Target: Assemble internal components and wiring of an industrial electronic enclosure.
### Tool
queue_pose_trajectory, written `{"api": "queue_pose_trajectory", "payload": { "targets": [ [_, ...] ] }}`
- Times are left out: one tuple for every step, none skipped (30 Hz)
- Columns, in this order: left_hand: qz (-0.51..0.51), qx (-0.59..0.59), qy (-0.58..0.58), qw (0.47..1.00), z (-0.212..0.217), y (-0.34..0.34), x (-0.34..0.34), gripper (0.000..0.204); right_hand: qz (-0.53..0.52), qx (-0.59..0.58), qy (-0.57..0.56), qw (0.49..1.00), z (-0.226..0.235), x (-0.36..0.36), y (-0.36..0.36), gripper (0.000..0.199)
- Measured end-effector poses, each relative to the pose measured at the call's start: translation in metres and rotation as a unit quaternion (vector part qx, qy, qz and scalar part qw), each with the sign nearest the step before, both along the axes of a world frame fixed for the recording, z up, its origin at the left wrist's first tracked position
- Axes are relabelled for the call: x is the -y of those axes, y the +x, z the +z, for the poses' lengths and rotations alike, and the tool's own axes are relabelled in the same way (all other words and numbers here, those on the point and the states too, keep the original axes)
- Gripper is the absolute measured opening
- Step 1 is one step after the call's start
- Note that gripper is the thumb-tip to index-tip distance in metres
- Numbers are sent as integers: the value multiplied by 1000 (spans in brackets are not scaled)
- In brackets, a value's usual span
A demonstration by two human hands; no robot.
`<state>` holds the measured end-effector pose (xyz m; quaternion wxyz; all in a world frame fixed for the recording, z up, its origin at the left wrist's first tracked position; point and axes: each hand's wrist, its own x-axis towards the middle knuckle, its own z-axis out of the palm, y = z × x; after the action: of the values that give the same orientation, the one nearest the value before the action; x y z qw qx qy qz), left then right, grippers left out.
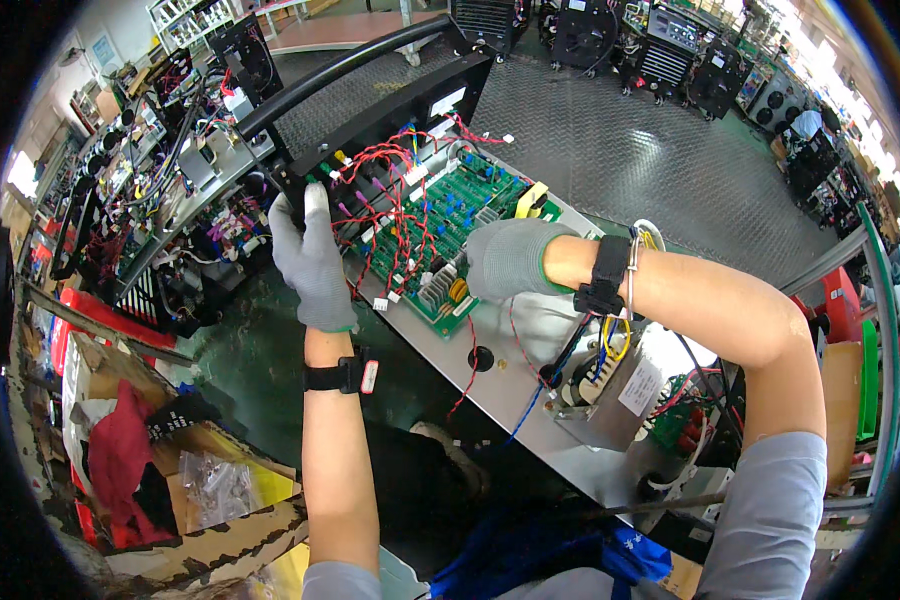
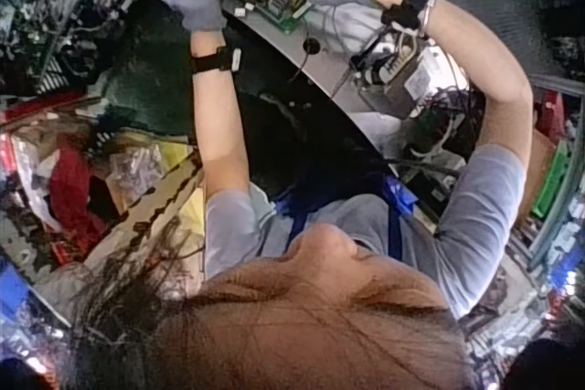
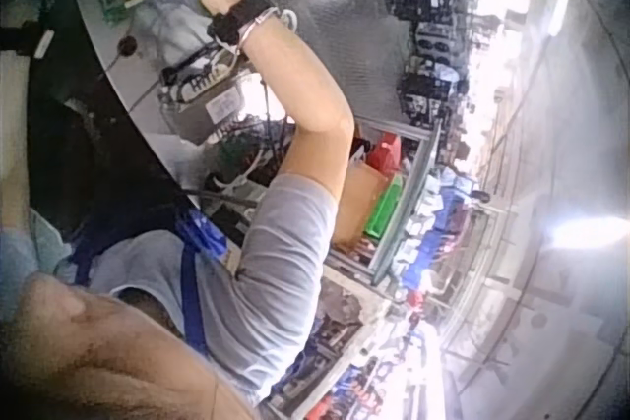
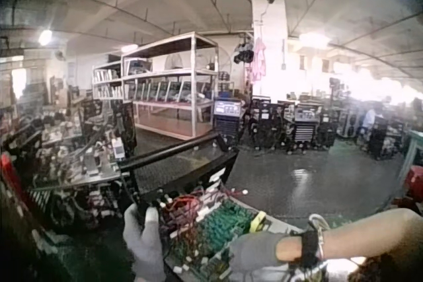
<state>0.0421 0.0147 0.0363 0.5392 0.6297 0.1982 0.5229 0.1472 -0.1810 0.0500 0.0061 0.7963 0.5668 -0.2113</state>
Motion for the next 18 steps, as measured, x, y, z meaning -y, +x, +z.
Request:
{"api": "queue_pose_trajectory", "payload": {
  "targets": [
    [-4,4,-3,1000,1,0,2,30,9,-2,11,1000,1,1,-1,31],
    [-8,8,-7,1000,3,-1,3,31,3,2,3,1000,3,1,-3,31],
    [-10,12,-10,1000,4,-2,3,31,0,4,-4,1000,6,-2,-7,32],
    [-3,6,-2,1000,3,-3,1,31,-4,7,-11,1000,7,-4,-10,32],
    [5,0,5,1000,1,-3,-2,31,6,17,-22,1000,7,-7,-10,32],
    [9,-5,12,1000,1,-2,-2,32,14,28,-33,999,7,-7,-9,31],
    [4,-5,11,1000,1,-2,-1,32,22,38,-45,998,7,-8,-9,31],
    [-1,-4,10,1000,1,-1,1,31,62,61,-46,995,7,-7,-9,29],
    [-4,-4,11,1000,2,-2,2,31,104,84,-46,990,9,-8,-10,28],
    [-3,-8,13,1000,1,-2,1,31,145,107,-46,983,10,-9,-11,26],
    [-3,-12,14,1000,-1,-1,0,31,133,93,-37,986,8,-8,-10,25],
    [0,-15,18,1000,1,-3,-1,31,123,80,-26,989,10,-7,-11,24],
    [2,-11,19,1000,1,-3,-2,32,112,68,-16,991,11,-6,-13,23],
    [4,-7,20,1000,1,-3,-3,32,132,98,-23,986,14,-5,-14,22],
    [4,-5,19,1000,1,-2,-3,32,150,126,-31,980,20,-3,-18,22],
    [2,-4,8,1000,1,-2,-3,32,167,154,-40,973,23,-3,-20,21],
    [0,-3,-3,1000,3,-3,-2,33,170,148,-30,974,22,-2,-19,20],
    [-2,-3,-14,1000,3,-3,-1,34,172,140,-18,975,19,-2,-16,19]
  ]
}}
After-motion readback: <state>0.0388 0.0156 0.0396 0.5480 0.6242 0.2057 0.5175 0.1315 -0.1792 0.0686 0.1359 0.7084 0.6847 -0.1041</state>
